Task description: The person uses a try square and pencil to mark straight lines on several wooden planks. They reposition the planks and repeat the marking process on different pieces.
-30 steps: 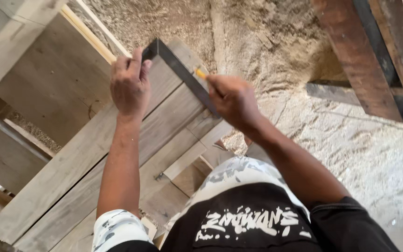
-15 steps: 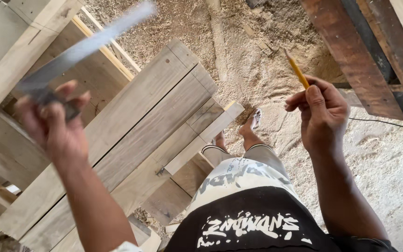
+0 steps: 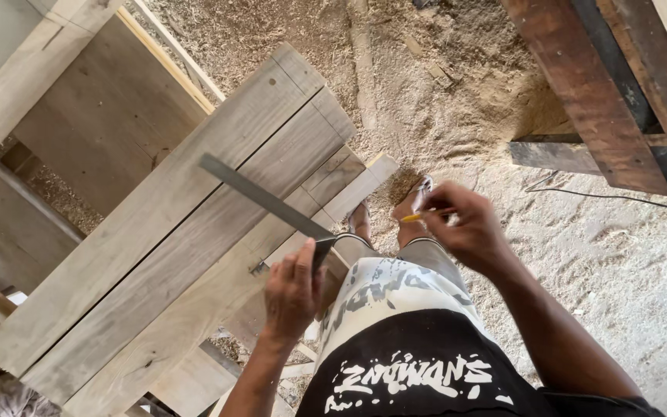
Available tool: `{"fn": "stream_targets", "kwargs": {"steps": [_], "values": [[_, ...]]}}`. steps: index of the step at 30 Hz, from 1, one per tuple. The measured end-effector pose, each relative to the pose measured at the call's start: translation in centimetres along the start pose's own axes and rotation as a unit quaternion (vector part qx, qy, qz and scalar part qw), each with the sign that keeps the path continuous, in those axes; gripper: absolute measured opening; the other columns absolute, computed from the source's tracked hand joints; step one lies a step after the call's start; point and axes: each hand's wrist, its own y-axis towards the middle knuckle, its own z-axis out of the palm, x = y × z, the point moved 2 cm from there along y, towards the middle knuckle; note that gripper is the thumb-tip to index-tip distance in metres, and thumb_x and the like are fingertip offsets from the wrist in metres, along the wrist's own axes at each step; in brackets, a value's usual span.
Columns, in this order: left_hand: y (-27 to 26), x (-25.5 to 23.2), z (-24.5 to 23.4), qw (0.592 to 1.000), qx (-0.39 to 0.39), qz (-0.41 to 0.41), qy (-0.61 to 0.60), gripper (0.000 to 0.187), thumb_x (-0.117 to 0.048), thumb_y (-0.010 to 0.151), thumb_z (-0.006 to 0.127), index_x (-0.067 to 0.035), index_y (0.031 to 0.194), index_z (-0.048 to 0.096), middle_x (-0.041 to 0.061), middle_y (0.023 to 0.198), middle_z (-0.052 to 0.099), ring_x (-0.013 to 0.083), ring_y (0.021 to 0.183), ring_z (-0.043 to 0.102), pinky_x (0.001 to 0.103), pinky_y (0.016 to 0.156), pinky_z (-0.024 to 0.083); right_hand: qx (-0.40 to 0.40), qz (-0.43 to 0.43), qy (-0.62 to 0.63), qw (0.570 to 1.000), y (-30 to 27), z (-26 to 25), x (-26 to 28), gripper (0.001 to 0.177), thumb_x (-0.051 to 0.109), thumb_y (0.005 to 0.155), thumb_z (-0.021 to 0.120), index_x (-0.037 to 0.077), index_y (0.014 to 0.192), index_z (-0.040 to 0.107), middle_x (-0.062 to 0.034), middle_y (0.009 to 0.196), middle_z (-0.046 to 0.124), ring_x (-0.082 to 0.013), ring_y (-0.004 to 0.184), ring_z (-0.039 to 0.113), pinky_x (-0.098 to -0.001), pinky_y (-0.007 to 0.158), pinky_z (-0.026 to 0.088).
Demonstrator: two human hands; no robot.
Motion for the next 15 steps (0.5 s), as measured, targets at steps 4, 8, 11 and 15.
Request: {"fn": "stream_targets", "kwargs": {"steps": [4,8,11,15], "values": [[-0.1,-1.1,0.5,0.999,-0.018,0.042,-0.006,0.043,-0.023,0.097,0.068,-0.001,0.132,0.058,0.012,0.108,0.066,0.0266,0.096,0.066,0.042,0.083,0.048,0.041,0.065,-0.006,0.997,0.2,6.2,-3.0,0.014,0.003,0.087,0.069,0.006,0.082,0.056,-0.0060,0.081,0.055,-0.0120,0.067,0.050,-0.0259,0.056,0.048],[0.5,-1.0,0.5,0.999,-0.009,0.032,0.020,0.038,-0.025,0.094,0.069,-0.002,0.123,0.061,0.013,0.111,0.064,0.0285,0.096,0.063,0.043,0.085,0.046,0.088,0.092,0.079,0.989,1.0,10.6,-4.4,0.012,0.011,0.087,0.069,0.004,0.093,0.061,-0.0058,0.089,0.054,-0.0125,0.075,0.051,-0.0268,0.062,0.046],[0.5,-0.5,0.4,0.999,-0.008,0.035,0.034,0.036,-0.025,0.095,0.069,-0.002,0.121,0.062,0.013,0.114,0.063,0.0280,0.096,0.063,0.042,0.086,0.046,0.150,0.147,0.181,0.961,1.5,13.0,-4.0,0.024,0.024,0.091,0.073,0.005,0.104,0.067,-0.0010,0.080,0.058,-0.0085,0.070,0.053,-0.0254,0.059,0.044],[1.0,0.2,0.6,0.996,-0.005,0.054,0.068,0.037,-0.028,0.096,0.071,-0.004,0.121,0.063,0.011,0.116,0.061,0.0274,0.102,0.061,0.045,0.093,0.045,0.198,0.220,0.289,0.910,1.6,14.8,-3.2,0.021,0.023,0.096,0.069,0.002,0.099,0.067,-0.0011,0.075,0.065,-0.0080,0.058,0.053,-0.0254,0.050,0.042]]}}
